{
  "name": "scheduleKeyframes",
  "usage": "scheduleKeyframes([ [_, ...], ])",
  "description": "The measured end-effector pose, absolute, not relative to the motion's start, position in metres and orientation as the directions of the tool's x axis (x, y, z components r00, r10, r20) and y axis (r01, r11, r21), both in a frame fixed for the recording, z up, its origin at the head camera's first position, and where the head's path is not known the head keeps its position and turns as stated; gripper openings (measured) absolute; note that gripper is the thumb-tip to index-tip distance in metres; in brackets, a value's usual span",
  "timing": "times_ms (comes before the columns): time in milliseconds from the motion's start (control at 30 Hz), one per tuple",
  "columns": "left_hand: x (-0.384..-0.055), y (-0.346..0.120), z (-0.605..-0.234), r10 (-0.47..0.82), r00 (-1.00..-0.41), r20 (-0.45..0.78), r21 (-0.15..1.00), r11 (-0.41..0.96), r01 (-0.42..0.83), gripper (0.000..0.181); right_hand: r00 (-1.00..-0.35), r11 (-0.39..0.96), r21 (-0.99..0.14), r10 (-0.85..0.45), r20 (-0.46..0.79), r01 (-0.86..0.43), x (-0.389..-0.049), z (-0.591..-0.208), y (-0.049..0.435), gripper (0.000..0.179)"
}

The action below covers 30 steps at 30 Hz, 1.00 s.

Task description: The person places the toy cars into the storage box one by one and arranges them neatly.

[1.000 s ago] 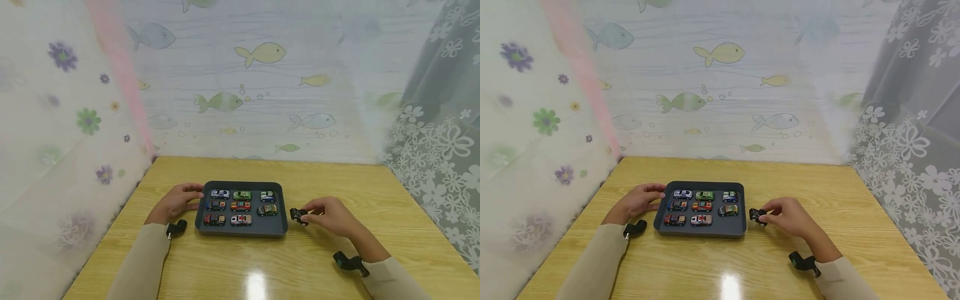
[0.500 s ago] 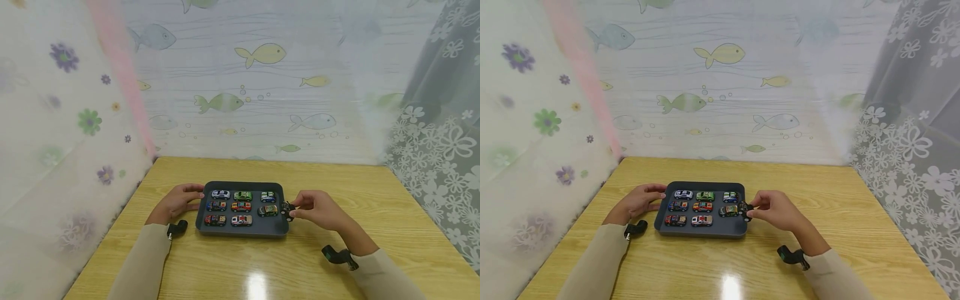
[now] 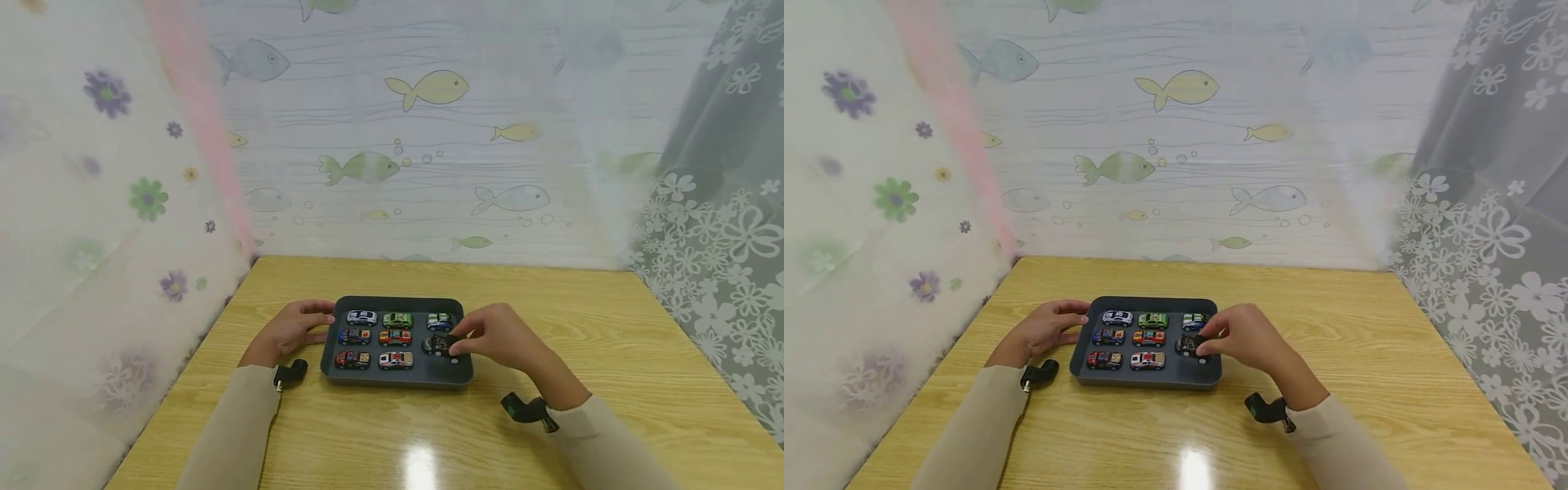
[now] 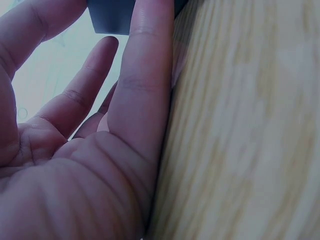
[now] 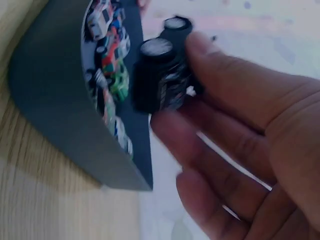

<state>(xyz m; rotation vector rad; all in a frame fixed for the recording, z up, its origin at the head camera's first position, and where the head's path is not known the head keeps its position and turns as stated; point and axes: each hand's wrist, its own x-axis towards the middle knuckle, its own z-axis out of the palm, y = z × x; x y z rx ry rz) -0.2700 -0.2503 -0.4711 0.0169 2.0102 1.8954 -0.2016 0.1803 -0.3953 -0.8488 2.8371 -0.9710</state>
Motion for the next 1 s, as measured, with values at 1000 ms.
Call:
scheduleKeyframes([
  [1000, -0.266, -0.250, -0.468, 0.250, -0.929, -0.273, 0.961, 0.102, -0.256, 0.052, -0.769, 0.737, -0.224, -0.624, 0.137, -0.638, -0.202, -0.410, 0.150, 0.021],
])
